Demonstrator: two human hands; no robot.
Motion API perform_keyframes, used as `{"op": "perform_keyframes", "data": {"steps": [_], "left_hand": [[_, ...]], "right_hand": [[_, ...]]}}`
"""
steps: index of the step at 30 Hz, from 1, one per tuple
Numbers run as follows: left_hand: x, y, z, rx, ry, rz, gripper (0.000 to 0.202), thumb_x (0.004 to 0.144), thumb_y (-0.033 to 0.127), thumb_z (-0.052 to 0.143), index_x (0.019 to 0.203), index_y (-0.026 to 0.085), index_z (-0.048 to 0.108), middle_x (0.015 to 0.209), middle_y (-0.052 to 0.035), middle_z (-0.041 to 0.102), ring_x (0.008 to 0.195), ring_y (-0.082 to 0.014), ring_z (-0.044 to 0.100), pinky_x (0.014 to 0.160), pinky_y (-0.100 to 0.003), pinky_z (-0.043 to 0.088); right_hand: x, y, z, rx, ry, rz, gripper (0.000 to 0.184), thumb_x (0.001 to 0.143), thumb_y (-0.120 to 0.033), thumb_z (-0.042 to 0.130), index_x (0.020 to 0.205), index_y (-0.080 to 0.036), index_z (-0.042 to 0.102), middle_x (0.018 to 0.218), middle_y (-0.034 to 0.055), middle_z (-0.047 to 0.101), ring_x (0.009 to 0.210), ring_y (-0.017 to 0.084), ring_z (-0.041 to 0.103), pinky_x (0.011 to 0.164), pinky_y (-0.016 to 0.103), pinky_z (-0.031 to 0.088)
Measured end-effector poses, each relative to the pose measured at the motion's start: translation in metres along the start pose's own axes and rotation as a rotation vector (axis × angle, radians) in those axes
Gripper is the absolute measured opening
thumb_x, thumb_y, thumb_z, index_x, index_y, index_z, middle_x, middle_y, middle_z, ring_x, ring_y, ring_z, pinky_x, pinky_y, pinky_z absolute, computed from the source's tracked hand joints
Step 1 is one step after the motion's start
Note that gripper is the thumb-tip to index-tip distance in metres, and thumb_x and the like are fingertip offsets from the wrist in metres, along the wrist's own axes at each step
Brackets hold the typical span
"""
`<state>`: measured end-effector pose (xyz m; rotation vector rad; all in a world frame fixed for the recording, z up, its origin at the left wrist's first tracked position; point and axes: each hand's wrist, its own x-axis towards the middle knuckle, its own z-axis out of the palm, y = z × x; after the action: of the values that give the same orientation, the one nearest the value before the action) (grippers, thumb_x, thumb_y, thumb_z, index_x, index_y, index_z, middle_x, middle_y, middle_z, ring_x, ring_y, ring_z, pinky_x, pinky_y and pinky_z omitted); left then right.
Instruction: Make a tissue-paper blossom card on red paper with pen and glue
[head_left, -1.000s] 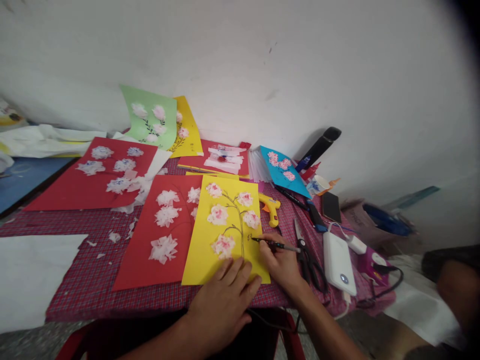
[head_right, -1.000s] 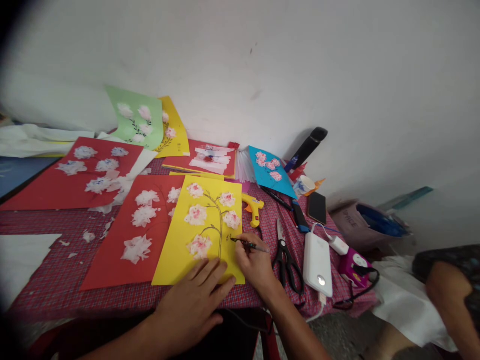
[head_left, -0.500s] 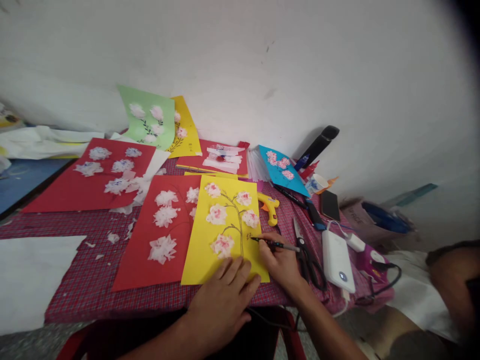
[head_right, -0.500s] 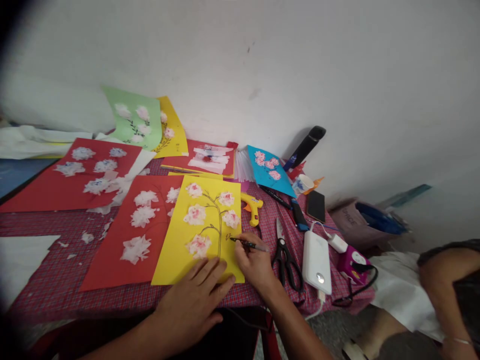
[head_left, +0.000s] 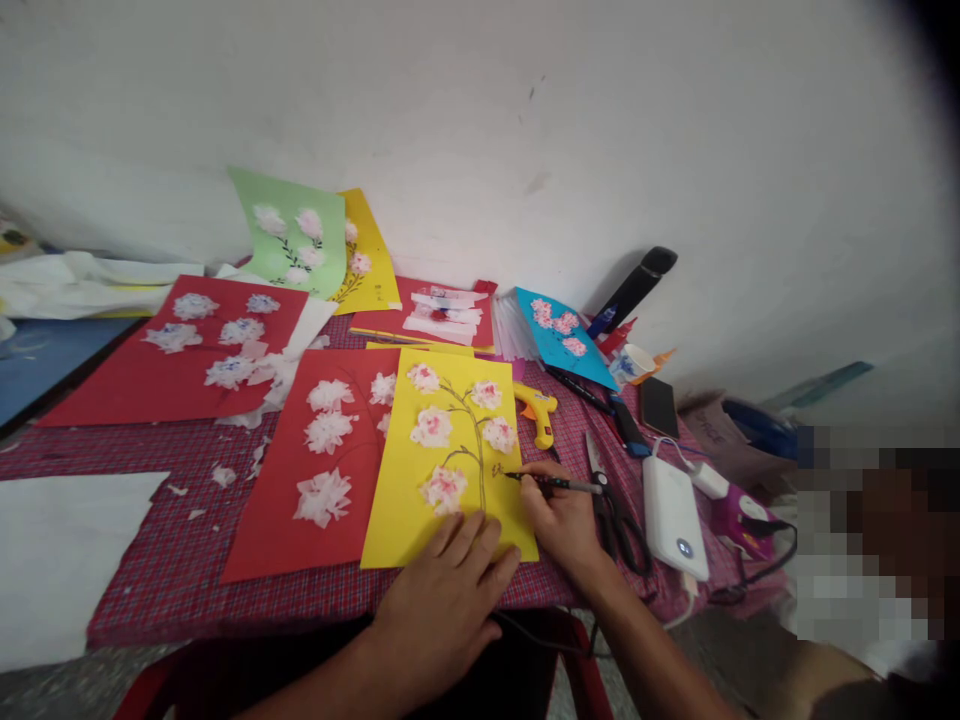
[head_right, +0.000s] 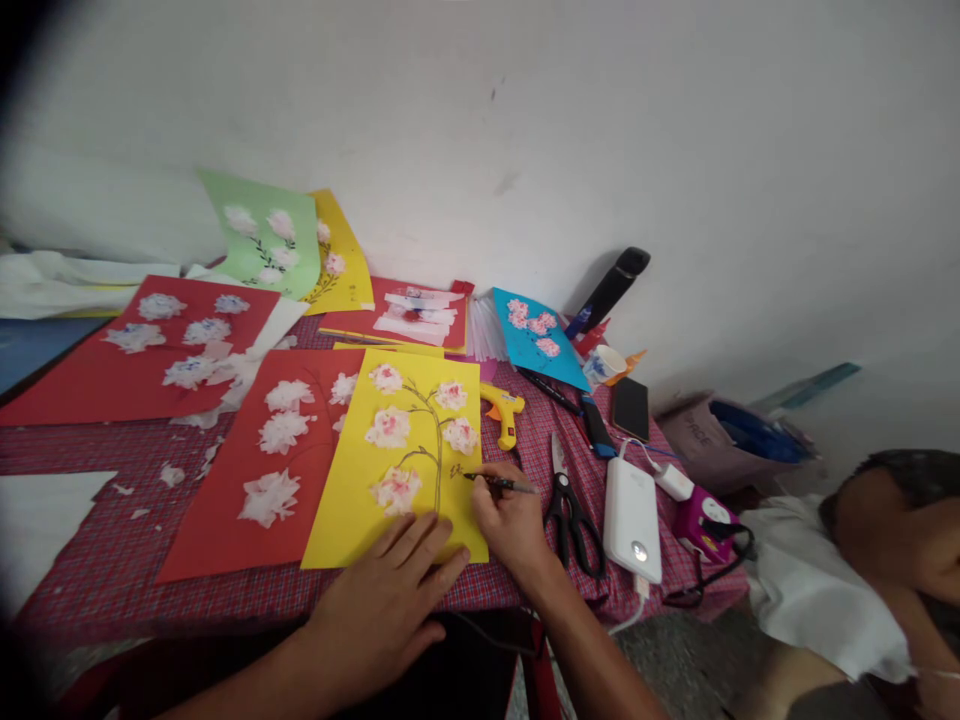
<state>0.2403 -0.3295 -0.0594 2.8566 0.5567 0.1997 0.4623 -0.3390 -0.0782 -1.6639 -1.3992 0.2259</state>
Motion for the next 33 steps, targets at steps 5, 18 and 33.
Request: {"op": "perform_keyframes", "data": {"steps": [5,18,33], "left_hand": [[0.000,0.000,0.000,0.004,0.010,-0.003,0.066,0.095,0.058,0.053,0.151,0.026,0.039,0.155,-0.0103,0.041,0.146,-0.0333,0.031,0.120,-0.051,0.025],[0.000,0.000,0.003,0.012,0.017,-0.005,0.066,0.096,0.059,0.052,0.151,0.026,0.038,0.156,-0.0093,0.040,0.146,-0.0323,0.031,0.120,-0.051,0.024],[-0.006,0.013,0.014,0.036,0.030,0.069,0.070,0.096,0.057,0.053,0.153,0.020,0.038,0.159,-0.0089,0.039,0.146,-0.0293,0.032,0.122,-0.045,0.023]], "right_hand": [[-0.001,-0.002,0.000,0.025,-0.026,0.012,0.012,0.090,-0.023,0.058,0.089,-0.020,0.069,0.081,0.0048,0.071,0.072,0.021,0.067,0.066,0.033,0.055],[0.001,-0.009,-0.004,0.026,0.017,-0.011,0.013,0.091,-0.024,0.057,0.094,-0.021,0.069,0.087,0.0056,0.074,0.077,0.022,0.070,0.071,0.035,0.058],[-0.012,-0.028,-0.015,-0.043,-0.068,-0.182,0.016,0.091,-0.020,0.056,0.099,-0.023,0.070,0.092,0.0059,0.076,0.083,0.022,0.073,0.074,0.035,0.061]]}}
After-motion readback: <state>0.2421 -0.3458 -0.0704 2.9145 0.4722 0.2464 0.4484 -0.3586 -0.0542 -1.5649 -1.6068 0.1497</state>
